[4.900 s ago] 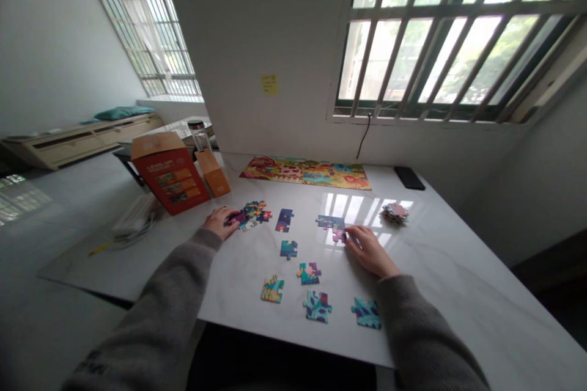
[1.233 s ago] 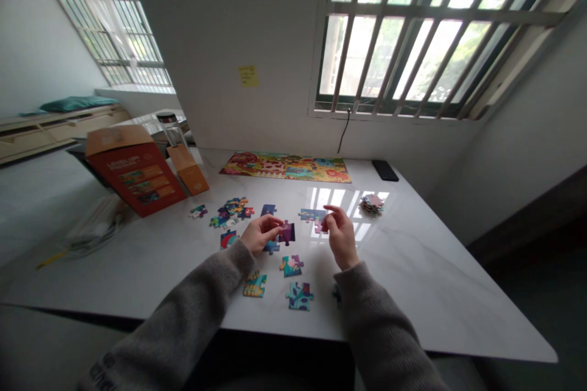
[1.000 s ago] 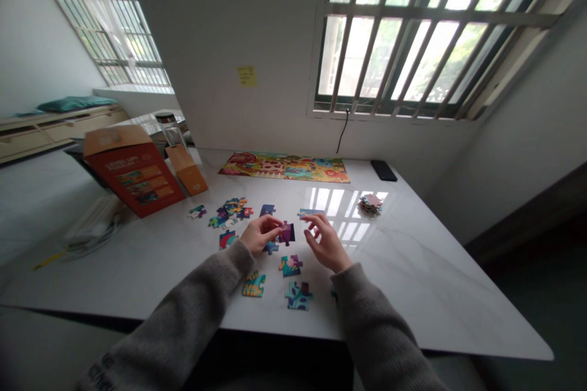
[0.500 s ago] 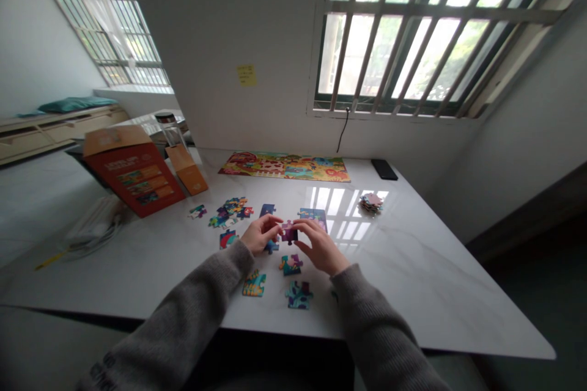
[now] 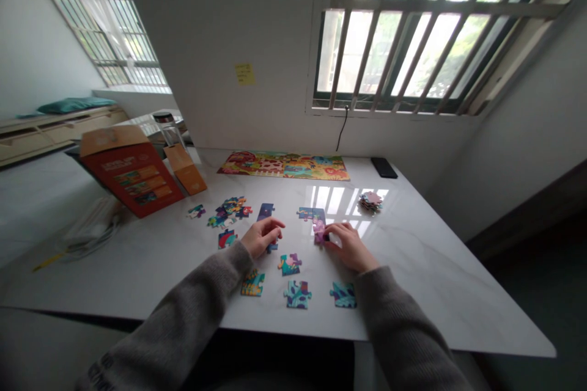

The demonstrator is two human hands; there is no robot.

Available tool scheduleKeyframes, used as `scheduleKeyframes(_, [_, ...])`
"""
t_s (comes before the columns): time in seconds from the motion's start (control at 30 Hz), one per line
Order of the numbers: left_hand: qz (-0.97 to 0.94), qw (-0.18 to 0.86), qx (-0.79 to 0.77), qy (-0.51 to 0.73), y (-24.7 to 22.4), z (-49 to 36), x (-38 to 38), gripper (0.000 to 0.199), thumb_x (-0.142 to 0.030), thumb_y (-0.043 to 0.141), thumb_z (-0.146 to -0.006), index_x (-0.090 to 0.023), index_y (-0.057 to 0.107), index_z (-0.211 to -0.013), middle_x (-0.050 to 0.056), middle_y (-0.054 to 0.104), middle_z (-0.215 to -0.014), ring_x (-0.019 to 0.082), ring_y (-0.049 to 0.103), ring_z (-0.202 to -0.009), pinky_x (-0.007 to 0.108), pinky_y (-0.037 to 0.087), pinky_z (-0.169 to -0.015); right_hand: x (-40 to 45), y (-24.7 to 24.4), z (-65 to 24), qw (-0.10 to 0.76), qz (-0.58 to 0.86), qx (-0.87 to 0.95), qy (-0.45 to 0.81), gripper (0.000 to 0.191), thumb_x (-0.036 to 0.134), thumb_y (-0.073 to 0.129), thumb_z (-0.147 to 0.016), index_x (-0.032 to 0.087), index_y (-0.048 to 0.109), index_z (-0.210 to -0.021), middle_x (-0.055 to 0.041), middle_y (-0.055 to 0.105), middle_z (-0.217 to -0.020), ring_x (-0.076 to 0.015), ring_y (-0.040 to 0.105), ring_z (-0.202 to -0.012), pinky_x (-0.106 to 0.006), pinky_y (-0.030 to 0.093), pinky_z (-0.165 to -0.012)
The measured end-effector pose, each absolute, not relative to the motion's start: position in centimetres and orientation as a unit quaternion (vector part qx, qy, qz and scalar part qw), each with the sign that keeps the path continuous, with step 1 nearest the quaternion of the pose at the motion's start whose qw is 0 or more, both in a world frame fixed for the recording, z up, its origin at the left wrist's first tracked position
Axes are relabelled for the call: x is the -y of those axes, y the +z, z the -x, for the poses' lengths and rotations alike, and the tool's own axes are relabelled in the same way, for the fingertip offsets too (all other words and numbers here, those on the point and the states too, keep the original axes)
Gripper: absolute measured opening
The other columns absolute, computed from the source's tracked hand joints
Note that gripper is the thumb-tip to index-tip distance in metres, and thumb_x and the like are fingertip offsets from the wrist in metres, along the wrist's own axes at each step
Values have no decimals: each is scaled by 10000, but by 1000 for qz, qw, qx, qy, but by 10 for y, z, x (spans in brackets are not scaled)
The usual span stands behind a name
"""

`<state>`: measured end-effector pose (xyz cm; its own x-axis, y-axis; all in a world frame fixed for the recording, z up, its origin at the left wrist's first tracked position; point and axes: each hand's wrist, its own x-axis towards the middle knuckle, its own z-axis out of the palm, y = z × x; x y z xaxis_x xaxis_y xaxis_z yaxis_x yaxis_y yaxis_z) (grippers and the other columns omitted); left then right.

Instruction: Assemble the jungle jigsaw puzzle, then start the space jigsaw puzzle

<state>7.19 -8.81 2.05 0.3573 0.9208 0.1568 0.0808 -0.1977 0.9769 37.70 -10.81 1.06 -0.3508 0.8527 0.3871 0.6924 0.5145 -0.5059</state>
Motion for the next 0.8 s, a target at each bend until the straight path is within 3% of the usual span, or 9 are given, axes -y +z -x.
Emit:
scheduleKeyframes(0.37, [-659, 505, -384, 404, 20, -72, 89, 279, -376, 661, -839, -147, 666, -998, 25, 660, -743, 105, 570, -597, 230, 484, -579, 116, 12, -373, 251, 501, 823, 95, 119, 300, 662, -862, 297, 725, -963, -61, 673, -1234, -286, 592, -1126, -500, 453, -969])
scheduleKeyframes(0.6, [-678, 493, -389, 383, 19, -72, 91, 258, -343, 599, -876, -147, 661, -1032, 33, 663, -770, 120, 577, -618, 247, 492, -604, 117, 15, -372, 243, 502, 824, 101, 219, 252, 617, -870, 293, 696, -1070, -69, 671, -1210, -278, 590, -1112, -480, 448, -961])
scheduleKeyframes(0.7, [-730, 443, -387, 349, 22, -75, 91, 255, -300, 538, -904, -158, 690, -1052, 52, 681, -820, 147, 600, -687, 265, 496, -640, 119, 15, -371, 250, 511, 817, 94, 294, 249, 596, -870, 285, 676, -1151, -79, 666, -1231, -278, 589, -1130, -475, 447, -976])
scheduleKeyframes(0.8, [-831, 333, -333, 297, 26, -86, 86, 258, -222, 519, -896, -179, 729, -1040, 84, 692, -969, 196, 626, -880, 323, 515, -818, 118, 13, -371, 256, 513, 815, 85, 338, 264, 550, -898, 279, 662, -1218, -83, 666, -1251, -275, 589, -1139, -479, 443, -990])
